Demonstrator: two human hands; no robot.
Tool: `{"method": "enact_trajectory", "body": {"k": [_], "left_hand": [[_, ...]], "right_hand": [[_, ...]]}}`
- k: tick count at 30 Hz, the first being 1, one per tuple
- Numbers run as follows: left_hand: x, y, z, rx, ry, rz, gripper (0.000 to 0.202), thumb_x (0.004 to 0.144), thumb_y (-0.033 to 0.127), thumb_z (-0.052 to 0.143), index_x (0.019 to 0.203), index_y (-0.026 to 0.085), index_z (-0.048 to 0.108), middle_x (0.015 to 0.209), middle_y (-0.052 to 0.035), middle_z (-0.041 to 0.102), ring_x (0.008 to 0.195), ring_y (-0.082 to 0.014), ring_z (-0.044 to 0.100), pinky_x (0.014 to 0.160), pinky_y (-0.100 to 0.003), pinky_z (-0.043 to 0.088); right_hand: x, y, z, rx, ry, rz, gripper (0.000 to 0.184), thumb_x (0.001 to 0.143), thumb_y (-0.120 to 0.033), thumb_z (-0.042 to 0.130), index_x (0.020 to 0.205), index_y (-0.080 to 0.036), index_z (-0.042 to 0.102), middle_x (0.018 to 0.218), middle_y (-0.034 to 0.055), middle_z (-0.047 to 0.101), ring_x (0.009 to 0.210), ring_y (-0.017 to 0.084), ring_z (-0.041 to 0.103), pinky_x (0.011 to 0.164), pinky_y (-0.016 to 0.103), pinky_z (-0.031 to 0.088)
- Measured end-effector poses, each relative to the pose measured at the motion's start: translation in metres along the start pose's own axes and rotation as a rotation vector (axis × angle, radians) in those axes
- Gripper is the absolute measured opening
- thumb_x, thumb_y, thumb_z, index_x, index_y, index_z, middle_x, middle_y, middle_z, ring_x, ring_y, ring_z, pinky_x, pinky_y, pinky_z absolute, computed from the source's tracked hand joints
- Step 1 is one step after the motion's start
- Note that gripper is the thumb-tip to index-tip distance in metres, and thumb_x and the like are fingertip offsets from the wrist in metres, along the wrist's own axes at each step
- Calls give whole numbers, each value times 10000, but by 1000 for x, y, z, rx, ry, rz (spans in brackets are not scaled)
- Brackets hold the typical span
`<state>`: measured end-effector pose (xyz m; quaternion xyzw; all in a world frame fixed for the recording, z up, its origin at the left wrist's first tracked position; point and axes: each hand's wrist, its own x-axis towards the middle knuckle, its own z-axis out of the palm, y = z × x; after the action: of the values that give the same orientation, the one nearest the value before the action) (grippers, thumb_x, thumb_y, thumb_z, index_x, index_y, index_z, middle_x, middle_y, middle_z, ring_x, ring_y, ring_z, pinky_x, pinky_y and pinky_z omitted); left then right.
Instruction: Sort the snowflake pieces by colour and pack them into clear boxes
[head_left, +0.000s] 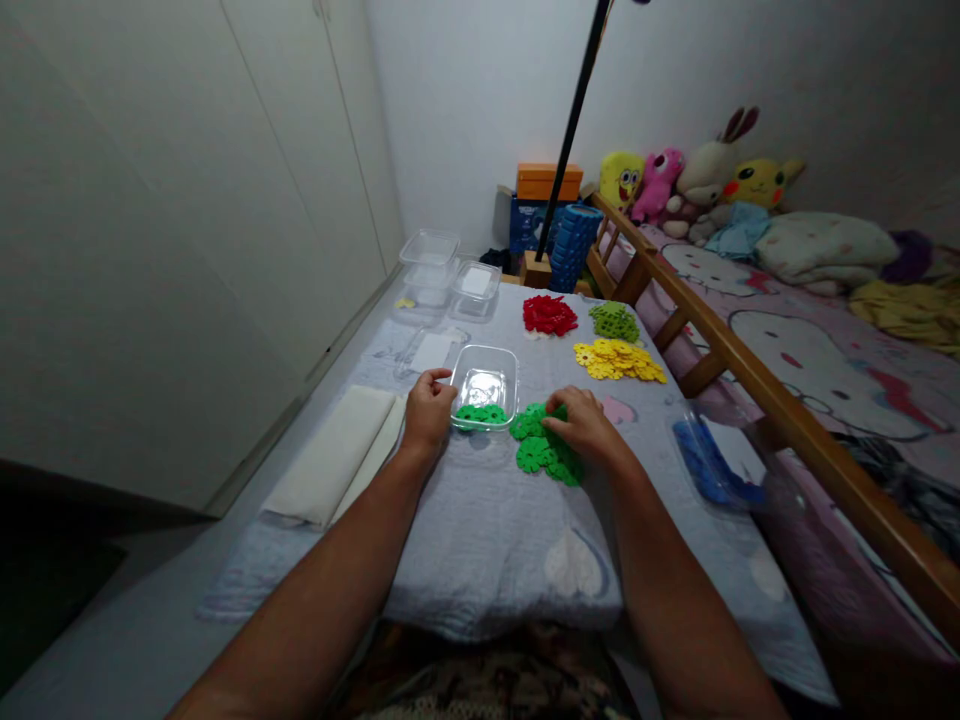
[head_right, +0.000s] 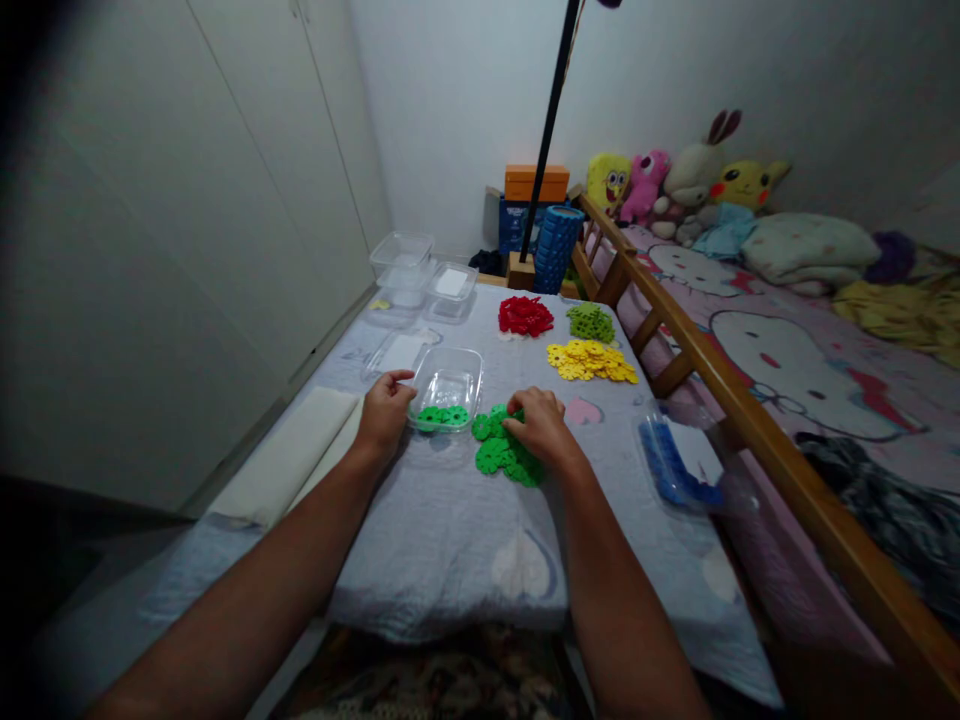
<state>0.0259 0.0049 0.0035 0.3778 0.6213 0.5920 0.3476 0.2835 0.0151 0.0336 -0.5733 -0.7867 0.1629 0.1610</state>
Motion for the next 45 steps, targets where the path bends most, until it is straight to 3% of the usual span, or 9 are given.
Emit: {"method": "enact_trajectory", "body": {"k": [2,6,10,14,21,31,38,41,45], "left_hand": [[0,0,0,0,0,4,378,639,288,615,995,165,650,633,62,451,573,-125,439,563,-247,315],[-1,3,0,-6,-11,-7,384,635,293,605,995,165,643,628,67,430,568,-125,424,561,-252,308],[-3,6,0,-10,-17,-21,396,632,298,603,1003,164,636,618,74,413,559,-123,415,557,-251,304],[-3,5,0,-15,-21,-22,396,646,293,608,1020,165,636,619,75,428,557,-119,421,560,-247,320],[-2,1,0,-45,-32,-17,386,645,288,621,1012,167,631,607,81,434,540,-111,415,553,-238,329],[3,-4,-1,-13,-40,-3,384,645,279,620,1011,164,641,593,79,450,545,-117,437,558,-240,332],[-1,2,0,-26,-34,-20,395,632,290,611,1006,165,637,601,79,442,546,-116,426,557,-244,317],[-2,4,1,-37,-27,-29,398,626,289,611,1003,165,630,602,80,431,548,-117,416,555,-245,307],[-2,3,1,-30,-24,-27,397,629,290,611,1006,167,632,604,81,418,550,-117,410,560,-245,307]], "right_hand": [[0,3,-5,143,-19,-21,52,780,-247,629,801,-208,657,888,28,663,912,210,576,821,320,401],[2,1,-21,413,-77,-35,130,780,-331,599,740,-208,616,752,-7,629,719,163,563,701,282,422],[10,-17,-28,486,39,-65,150,771,-355,627,760,-206,637,781,2,661,737,168,583,740,293,439],[23,-47,-20,341,89,-141,64,811,-267,643,803,-211,674,838,18,711,855,198,624,922,373,409],[40,-76,6,-29,5,-192,136,871,-162,625,924,-243,719,904,24,729,1021,227,581,1124,562,167],[47,-78,17,-218,-35,-198,186,886,-153,608,920,-266,752,991,62,747,1113,276,526,1151,649,72],[35,-60,-12,-193,76,-117,206,929,-214,571,1013,-244,757,1107,93,705,1136,286,514,1093,522,231],[27,-45,-17,-232,16,-58,187,912,-234,593,968,-232,772,1068,105,693,1106,291,529,1043,489,276],[13,-32,-5,-257,-83,-76,197,862,-305,680,1023,-245,777,1166,105,668,1162,305,504,1055,492,270]]}}
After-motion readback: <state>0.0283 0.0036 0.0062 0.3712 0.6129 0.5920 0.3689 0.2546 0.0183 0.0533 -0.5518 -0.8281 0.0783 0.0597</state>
